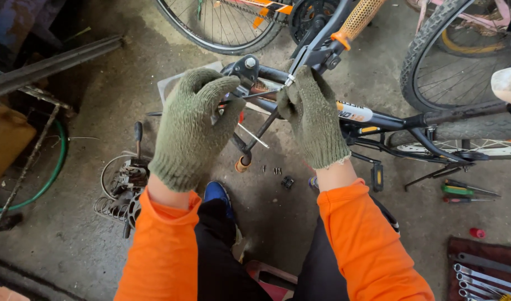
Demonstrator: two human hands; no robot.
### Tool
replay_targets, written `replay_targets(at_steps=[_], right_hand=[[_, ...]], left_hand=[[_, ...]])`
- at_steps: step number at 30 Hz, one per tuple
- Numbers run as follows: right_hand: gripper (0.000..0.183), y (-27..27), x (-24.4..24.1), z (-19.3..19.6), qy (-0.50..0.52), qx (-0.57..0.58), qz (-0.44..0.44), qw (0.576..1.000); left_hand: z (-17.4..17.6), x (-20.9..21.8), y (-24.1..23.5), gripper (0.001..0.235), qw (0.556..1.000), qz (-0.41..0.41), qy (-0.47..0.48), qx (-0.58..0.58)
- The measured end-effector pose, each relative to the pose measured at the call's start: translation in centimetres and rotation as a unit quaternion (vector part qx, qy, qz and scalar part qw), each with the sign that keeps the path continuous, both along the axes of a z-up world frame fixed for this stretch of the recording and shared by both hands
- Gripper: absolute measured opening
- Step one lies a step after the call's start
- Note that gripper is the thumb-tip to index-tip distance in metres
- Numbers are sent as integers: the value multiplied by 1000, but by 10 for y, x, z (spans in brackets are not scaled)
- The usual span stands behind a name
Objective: The person removes the handlebar grip and brake lever assembly from a bicycle using a screwdriver. They then reattach the grip and lever to the handlebar, tightening the screws to secure the components.
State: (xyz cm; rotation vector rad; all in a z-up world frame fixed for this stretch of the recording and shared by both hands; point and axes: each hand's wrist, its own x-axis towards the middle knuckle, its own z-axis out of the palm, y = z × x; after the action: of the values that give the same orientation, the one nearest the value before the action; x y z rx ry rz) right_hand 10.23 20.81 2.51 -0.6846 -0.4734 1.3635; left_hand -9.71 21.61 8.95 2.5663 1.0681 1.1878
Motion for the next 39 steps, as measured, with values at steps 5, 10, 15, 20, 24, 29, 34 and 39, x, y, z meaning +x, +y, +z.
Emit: replay_targets(at_steps=[5, 10, 15, 20, 24, 29, 34, 39], right_hand=[[18, -4, 0, 0, 17, -9, -9, 1000], [17, -5, -1, -4, -16, 24, 8, 1000], [30, -6, -2, -3, 26, -46, -6, 999], [16, -10, -4, -5, -22, -35, -17, 999], [31, 2, 42, -33, -63, 74, 191, 977], [24, -33, -14, 2, -84, -43, -55, 994], [23, -55, -22, -14, -559, -43, -58, 826], [35, -29, -66, -72, -854, 154, -69, 492]], left_hand=[[-16, 4, -14, 44, 998, 19, -31, -41], [-48, 0, -20, 81, 996, 53, -54, -57], [-52, -3, -17, 63, 990, 94, -93, -45], [-53, 0, -13, 62, 993, 106, -36, -39], [-65, -2, 6, 42, 995, 98, -1, 13], [-68, -5, 10, 15, 997, 68, -37, 28], [-75, -10, 19, 11, 996, 69, -45, 26], [-66, -13, 19, 14, 997, 53, -54, 25]])
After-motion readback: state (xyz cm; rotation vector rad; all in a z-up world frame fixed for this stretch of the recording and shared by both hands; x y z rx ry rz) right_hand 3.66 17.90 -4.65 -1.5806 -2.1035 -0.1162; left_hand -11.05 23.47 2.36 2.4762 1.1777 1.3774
